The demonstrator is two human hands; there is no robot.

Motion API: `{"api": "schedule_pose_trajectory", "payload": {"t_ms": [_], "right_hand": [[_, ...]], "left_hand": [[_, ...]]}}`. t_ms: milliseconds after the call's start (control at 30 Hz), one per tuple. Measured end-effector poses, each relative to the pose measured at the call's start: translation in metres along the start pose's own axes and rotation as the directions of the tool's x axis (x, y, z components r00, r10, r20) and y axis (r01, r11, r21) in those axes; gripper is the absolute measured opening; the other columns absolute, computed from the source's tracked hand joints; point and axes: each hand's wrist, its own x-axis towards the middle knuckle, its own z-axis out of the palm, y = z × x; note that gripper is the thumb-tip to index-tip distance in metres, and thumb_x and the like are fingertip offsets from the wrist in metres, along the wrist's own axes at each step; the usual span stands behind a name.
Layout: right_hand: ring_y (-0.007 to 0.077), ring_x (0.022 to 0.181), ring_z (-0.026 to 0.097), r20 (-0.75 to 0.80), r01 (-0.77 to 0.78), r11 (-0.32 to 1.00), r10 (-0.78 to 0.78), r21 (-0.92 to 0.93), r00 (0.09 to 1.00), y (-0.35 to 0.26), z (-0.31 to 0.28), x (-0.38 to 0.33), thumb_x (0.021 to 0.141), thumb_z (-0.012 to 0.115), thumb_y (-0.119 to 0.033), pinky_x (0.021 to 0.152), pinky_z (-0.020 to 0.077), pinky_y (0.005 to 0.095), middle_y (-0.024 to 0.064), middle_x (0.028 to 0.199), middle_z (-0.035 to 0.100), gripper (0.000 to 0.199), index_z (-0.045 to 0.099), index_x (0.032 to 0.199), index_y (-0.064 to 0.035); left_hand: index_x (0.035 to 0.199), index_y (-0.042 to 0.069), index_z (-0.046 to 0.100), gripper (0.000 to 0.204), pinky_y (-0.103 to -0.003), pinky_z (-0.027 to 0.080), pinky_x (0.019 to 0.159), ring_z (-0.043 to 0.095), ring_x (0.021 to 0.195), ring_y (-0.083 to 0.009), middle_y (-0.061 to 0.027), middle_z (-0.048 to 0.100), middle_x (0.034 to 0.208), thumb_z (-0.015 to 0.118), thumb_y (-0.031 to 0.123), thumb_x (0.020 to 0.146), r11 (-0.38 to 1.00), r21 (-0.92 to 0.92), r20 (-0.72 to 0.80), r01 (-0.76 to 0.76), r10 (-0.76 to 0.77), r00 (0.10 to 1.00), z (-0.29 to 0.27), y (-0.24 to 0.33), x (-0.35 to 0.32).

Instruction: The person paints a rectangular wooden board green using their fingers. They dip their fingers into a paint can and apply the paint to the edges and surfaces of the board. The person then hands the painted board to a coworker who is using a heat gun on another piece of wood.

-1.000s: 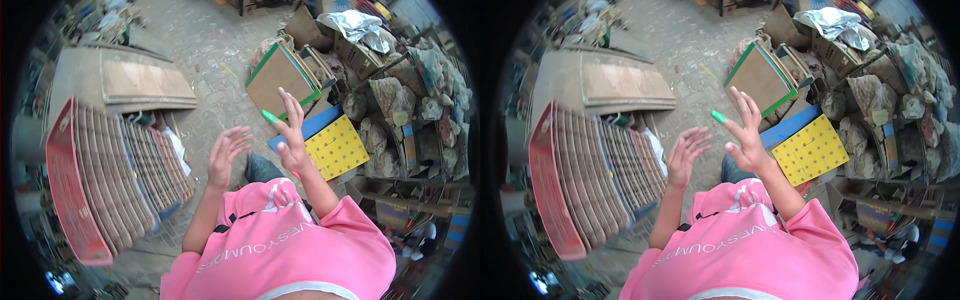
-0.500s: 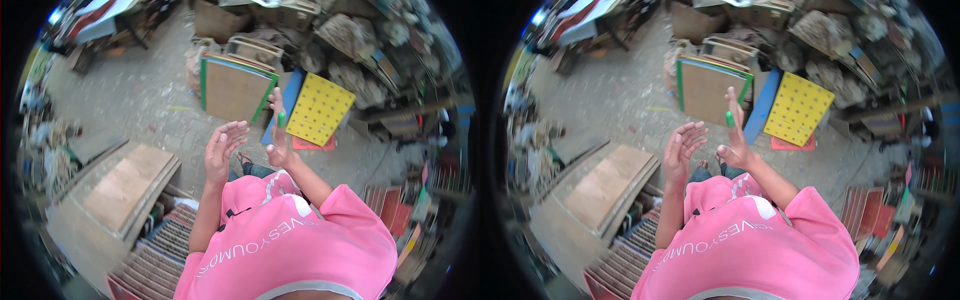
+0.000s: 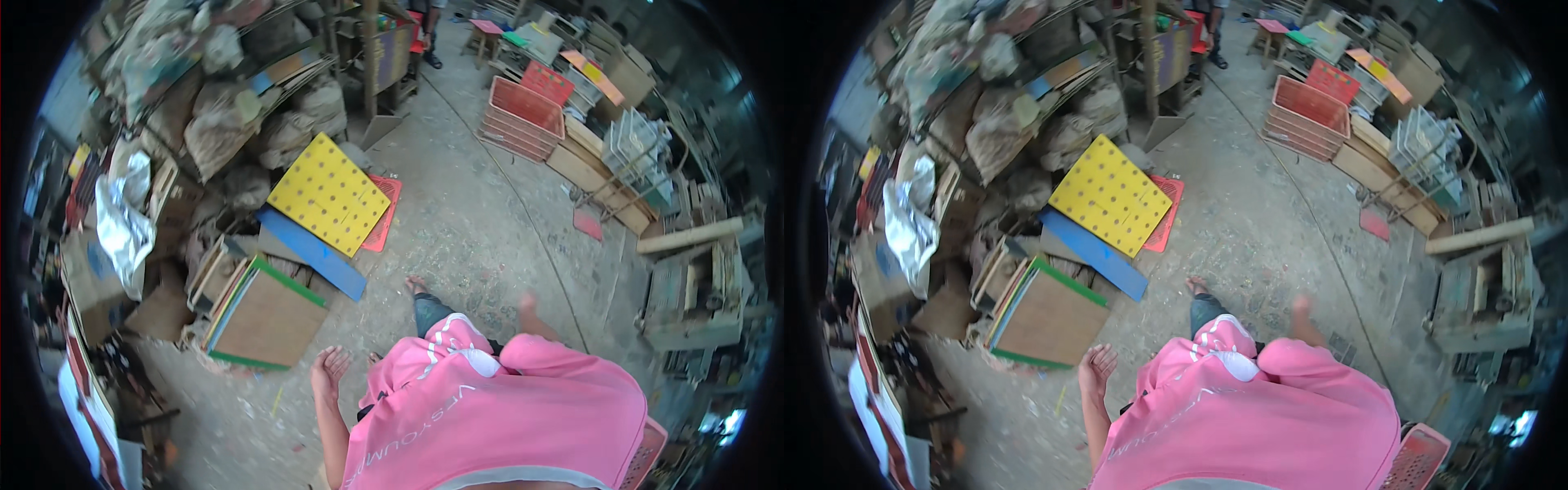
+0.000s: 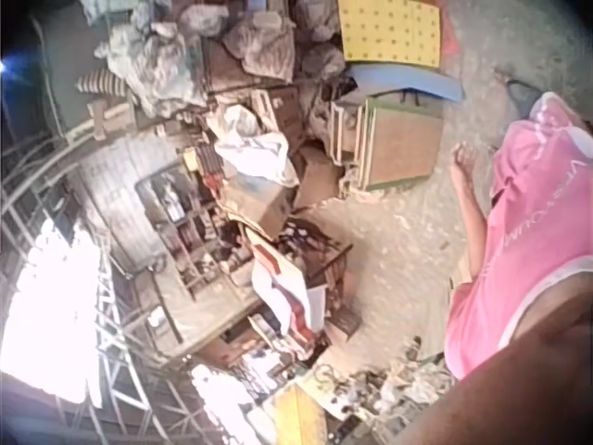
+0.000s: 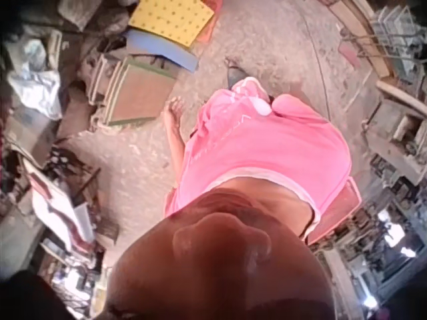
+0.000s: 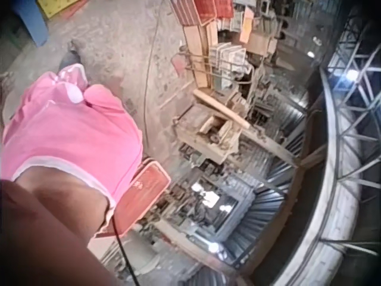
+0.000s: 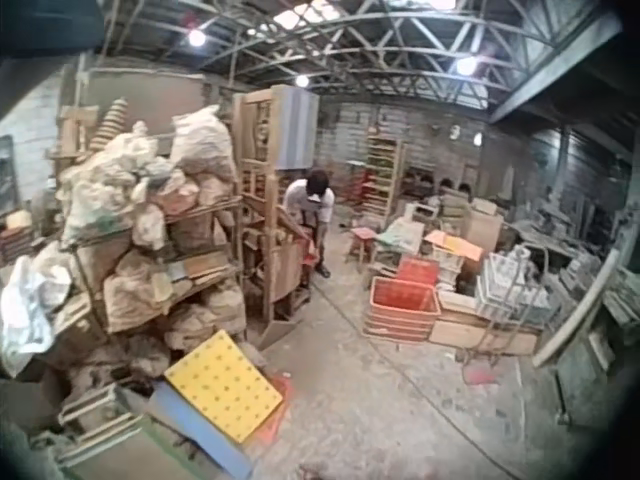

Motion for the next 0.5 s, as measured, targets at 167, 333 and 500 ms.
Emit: {"api": "schedule_pose_trajectory", "payload": {"t_ms": [167,333,500], "right_hand": [[0.0278,0.104,0.059,-0.288,-0.621,0.784,0.598,0.016,0.748,0.050,-0.052,-0.094,0.095,0.041,-0.017,0.084,0.0436,0.0510,0.0124,0.116,0.061,0.041,0.043,0.135,-0.0116],[0.0284,0.100,0.060,-0.185,-0.588,0.752,0.650,0.299,0.737,0.067,-0.093,-0.017,0.093,0.046,-0.017,0.076,0.0460,0.0521,0.0132,0.110,0.062,0.051,0.033,0.142,-0.0131],[0.0295,0.088,0.064,-0.208,-0.380,0.885,0.439,0.269,0.874,-0.091,-0.090,0.081,0.085,0.060,-0.014,0.066,0.0499,0.0469,0.0175,0.113,0.060,0.093,-0.006,0.150,-0.0194]], "left_hand": [[0.120,-0.003,0.050,0.041,-0.037,0.052,0.085,0.064,0.101,-0.0285,-0.0182,0.061,0.120,0.042,0.029,0.096,0.975,0.192,0.046,-0.110,0.103,0.994,0.119,0.048,0.086],[0.117,-0.001,0.052,0.037,-0.039,0.053,0.082,0.064,0.099,-0.0279,-0.0184,0.061,0.118,0.043,0.027,0.094,0.936,0.345,0.223,-0.072,-0.007,0.975,0.296,0.039,0.234],[0.112,0.001,0.054,0.031,-0.037,0.053,0.077,0.065,0.088,-0.0235,-0.0139,0.064,0.107,0.046,0.023,0.092,0.855,0.519,0.157,-0.004,-0.091,0.983,0.423,0.002,0.350]]}}
